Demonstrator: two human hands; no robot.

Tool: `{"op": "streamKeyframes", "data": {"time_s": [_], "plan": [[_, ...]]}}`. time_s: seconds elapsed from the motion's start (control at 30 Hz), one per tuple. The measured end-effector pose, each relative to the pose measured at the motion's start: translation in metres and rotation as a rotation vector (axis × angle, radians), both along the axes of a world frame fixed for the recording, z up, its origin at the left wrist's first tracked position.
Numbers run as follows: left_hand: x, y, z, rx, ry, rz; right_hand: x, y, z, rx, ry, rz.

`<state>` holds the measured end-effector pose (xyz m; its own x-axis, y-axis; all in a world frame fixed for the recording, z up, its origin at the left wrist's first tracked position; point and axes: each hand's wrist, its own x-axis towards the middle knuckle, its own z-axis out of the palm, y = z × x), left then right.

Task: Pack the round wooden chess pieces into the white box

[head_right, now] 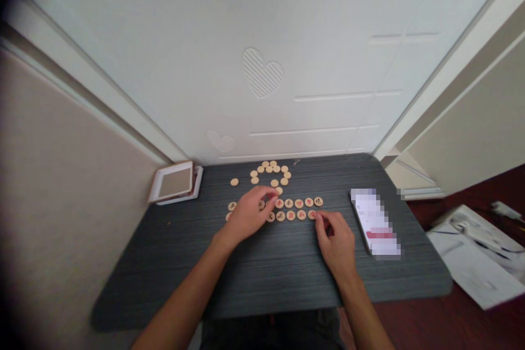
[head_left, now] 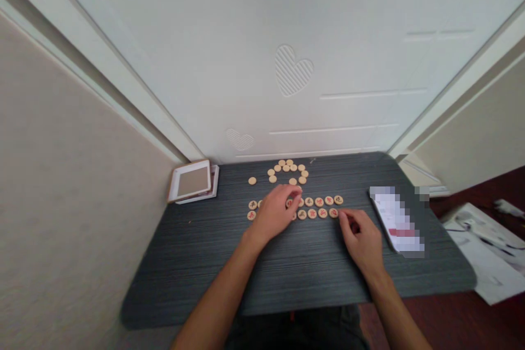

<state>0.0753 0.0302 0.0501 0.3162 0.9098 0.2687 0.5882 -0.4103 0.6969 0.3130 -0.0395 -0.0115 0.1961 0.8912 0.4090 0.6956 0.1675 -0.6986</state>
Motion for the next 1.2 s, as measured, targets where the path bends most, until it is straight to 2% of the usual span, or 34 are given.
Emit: {"op": "streamKeyframes", "data": {"time_s": [0.1,0.2,0.57,0.67,0.77,0.87,0.97,1.07,1.2], "plan": [[-0.001,0.042,-0.002,0.034,0.069,-0.001,0.001,-0.003,0.001,-0.02,0.055,-0.002],[0.002,0.061,0.0,0.038,0.075,0.003,0.0,-0.005,0.004,-0.048,0.095,-0.005],[0.0,0.051,0.014,0.045,0.067,0.066,-0.003,-0.009,0.009,-0.062,0.131,0.008],[-0.004,0.034,0.017,0.058,0.048,0.055,-0.002,-0.009,0.008,-0.062,0.126,-0.001],[-0.004,-0.002,0.014,0.034,-0.04,-0.021,-0.004,-0.011,0.009,-0.058,0.113,0.027],[-0.001,-0.042,0.002,-0.088,-0.182,-0.066,-0.015,-0.014,0.012,-0.055,0.106,0.164],[0.002,-0.07,-0.015,-0.218,-0.308,-0.055,-0.031,-0.017,0.014,-0.056,0.115,0.34],[0.003,-0.084,-0.028,-0.326,-0.428,-0.031,-0.047,-0.021,0.011,-0.064,0.114,0.451],[0.002,-0.088,-0.036,-0.404,-0.487,-0.006,-0.054,-0.022,0.005,-0.078,0.101,0.469]]}}
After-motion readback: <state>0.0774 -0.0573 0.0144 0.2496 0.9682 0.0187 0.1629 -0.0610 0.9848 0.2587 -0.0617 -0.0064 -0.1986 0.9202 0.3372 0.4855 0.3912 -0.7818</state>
